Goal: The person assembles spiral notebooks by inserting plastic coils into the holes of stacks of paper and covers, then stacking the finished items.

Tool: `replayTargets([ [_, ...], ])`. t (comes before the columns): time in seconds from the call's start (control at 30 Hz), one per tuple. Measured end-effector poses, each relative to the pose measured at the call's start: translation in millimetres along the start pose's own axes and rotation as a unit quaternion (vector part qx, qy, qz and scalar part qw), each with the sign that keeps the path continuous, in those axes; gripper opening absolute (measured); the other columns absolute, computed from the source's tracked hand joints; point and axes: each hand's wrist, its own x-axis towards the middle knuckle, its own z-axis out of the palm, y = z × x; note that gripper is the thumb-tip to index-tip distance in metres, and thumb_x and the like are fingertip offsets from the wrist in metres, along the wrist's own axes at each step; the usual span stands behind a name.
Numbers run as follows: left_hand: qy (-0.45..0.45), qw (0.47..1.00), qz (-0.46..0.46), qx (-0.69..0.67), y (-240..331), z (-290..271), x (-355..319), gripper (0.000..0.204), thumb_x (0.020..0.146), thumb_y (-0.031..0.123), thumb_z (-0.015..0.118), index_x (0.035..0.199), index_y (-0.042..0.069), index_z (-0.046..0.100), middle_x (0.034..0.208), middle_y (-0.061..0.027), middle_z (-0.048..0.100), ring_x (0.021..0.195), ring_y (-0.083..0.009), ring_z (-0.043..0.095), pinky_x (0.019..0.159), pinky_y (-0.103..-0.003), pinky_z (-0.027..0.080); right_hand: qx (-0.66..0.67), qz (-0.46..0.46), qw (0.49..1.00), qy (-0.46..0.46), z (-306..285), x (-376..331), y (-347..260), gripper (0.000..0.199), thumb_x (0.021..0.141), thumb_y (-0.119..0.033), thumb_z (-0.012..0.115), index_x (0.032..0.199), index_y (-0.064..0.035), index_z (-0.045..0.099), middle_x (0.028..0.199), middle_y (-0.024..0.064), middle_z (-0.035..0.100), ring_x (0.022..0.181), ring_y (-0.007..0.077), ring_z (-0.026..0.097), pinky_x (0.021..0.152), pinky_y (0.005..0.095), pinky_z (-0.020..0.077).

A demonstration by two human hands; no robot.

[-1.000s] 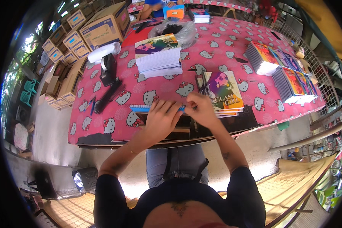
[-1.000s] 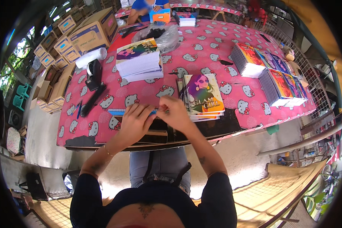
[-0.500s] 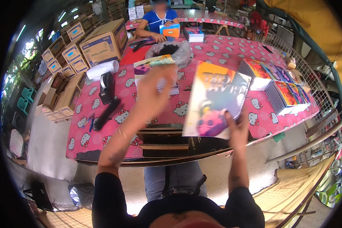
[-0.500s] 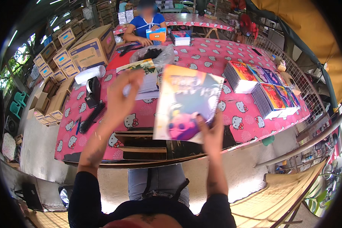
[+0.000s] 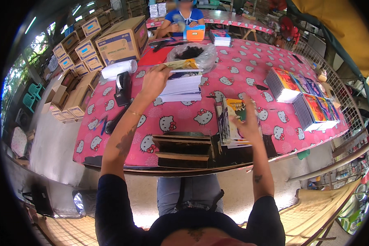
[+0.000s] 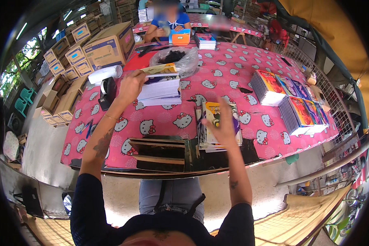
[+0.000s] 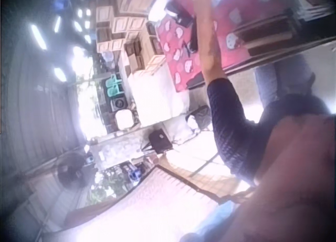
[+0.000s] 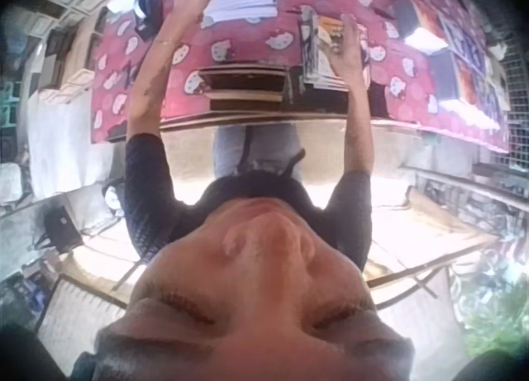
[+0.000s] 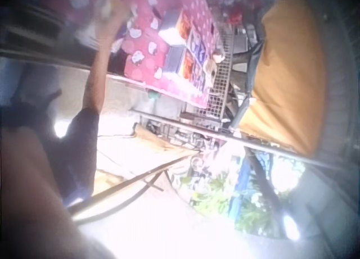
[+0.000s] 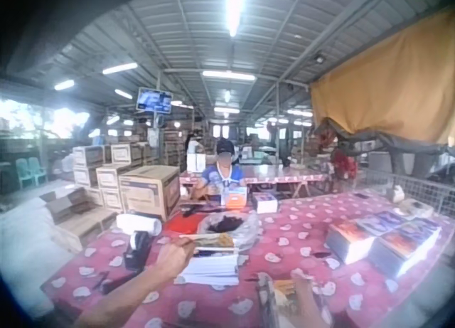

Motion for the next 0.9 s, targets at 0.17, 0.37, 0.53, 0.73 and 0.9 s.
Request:
replayTargets([
  [0.17, -0.050, 0.988, 0.041, -0.142, 87, -117, 5, 0.021, 0.087, 0.009, 0.067, 0.108, 0.007, 0.072, 0.085, -0.0106, 0.067, 0.077, -0.0307, 0.064, 0.072, -0.041, 0.044, 0.235, 0.033, 0.971, 0.035, 41, -10, -60, 0.081, 0.082, -0.016, 0.084, 0.148, 0.0008, 0.039, 0.146, 0.0182, 0.049, 0.132, 0.0270, 0.050, 0.106, 0.0394, 0.0427],
  [0.37, -0.145, 0.965, 0.073, -0.208, 114, -136, -32, 0.022, 0.093, 0.018, 0.067, 0.113, 0.008, 0.069, 0.090, -0.0065, 0.068, 0.086, -0.0247, 0.066, 0.079, -0.040, 0.046, 0.359, 0.139, 0.923, -0.027, 65, -86, -56, 0.022, 0.091, -0.007, 0.076, 0.111, -0.0006, 0.071, 0.102, 0.0021, 0.072, 0.093, 0.0100, 0.063, 0.086, 0.0270, 0.0497],
  [0.53, -0.192, 0.963, 0.089, -0.165, 119, -144, -13, 0.024, 0.093, 0.018, 0.066, 0.115, 0.008, 0.068, 0.094, -0.0070, 0.067, 0.087, -0.0250, 0.066, 0.081, -0.040, 0.046, 0.409, 0.168, 0.896, -0.027, 72, -73, -60, 0.019, 0.093, -0.012, 0.076, 0.108, -0.0009, 0.071, 0.100, -0.0002, 0.071, 0.090, 0.0077, 0.060, 0.083, 0.0254, 0.0484],
  [0.73, -0.219, 0.962, 0.090, -0.136, 119, -143, -29, 0.025, 0.092, 0.018, 0.066, 0.114, 0.007, 0.066, 0.094, -0.0065, 0.066, 0.089, -0.0258, 0.066, 0.085, -0.042, 0.046, 0.414, 0.139, 0.898, -0.060, 72, -72, -52, 0.034, 0.091, -0.011, 0.077, 0.121, 0.0001, 0.064, 0.122, 0.0079, 0.062, 0.111, 0.0170, 0.060, 0.096, 0.0313, 0.0469],
  [0.9, -0.031, 0.996, -0.029, -0.078, 135, -107, -137, 0.047, 0.097, 0.028, 0.065, 0.138, 0.007, 0.057, 0.101, -0.0074, 0.065, 0.094, -0.0241, 0.063, 0.100, -0.045, 0.042, 0.429, 0.151, 0.890, -0.043, 91, -83, -85, 0.060, 0.094, -0.014, 0.072, 0.144, 0.0003, 0.042, 0.126, 0.0093, 0.058, 0.116, 0.0167, 0.056, 0.104, 0.0324, 0.0418],
])
